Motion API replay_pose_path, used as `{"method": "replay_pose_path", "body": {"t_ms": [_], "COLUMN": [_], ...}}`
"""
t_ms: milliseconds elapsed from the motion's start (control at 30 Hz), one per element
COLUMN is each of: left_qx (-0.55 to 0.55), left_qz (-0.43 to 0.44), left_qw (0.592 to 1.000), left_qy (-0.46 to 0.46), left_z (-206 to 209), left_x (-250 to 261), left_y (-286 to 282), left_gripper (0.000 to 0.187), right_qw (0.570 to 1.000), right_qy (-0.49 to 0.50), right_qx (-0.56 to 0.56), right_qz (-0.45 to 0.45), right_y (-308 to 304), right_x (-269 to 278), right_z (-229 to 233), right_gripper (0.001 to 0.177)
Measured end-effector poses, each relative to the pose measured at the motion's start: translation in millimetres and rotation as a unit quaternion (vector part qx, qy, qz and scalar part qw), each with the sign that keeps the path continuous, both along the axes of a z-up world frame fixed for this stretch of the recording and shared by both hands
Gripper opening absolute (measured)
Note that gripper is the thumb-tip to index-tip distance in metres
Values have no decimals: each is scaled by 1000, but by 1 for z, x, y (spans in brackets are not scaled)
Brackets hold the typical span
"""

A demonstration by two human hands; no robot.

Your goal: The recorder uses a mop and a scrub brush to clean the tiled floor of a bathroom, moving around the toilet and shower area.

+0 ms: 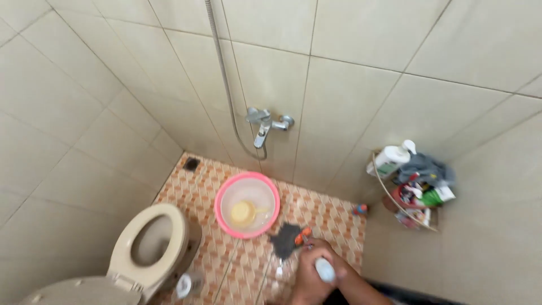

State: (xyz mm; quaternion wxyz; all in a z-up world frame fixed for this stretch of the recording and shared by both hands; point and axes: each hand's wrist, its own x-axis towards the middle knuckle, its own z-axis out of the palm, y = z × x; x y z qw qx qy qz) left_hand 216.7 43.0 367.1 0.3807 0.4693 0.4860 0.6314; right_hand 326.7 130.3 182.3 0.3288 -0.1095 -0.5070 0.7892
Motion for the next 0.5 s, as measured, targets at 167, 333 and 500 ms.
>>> {"method": "replay_pose_path", "body": {"t_ms": [167, 333, 500], "left_qx": [26, -11, -53], "left_qz": [-114, -186, -101], "left_qw": [991, 978, 992], "left_qy": [72, 89, 55], "left_z": [65, 81, 56], "left_x": [23, 33, 61], "left_y": [-37, -52, -62], "left_gripper": [45, 46, 25], "right_qw": [889, 827, 811], "right_qy": [-288, -315, -313], "right_qx": [-354, -458, -476], "right_qz": [-25, -85, -133], "right_y": [-3, 2, 36], "right_x": [25, 31, 28], "right_z": [-54, -72, -61], "right_gripper": [12, 17, 8]}}
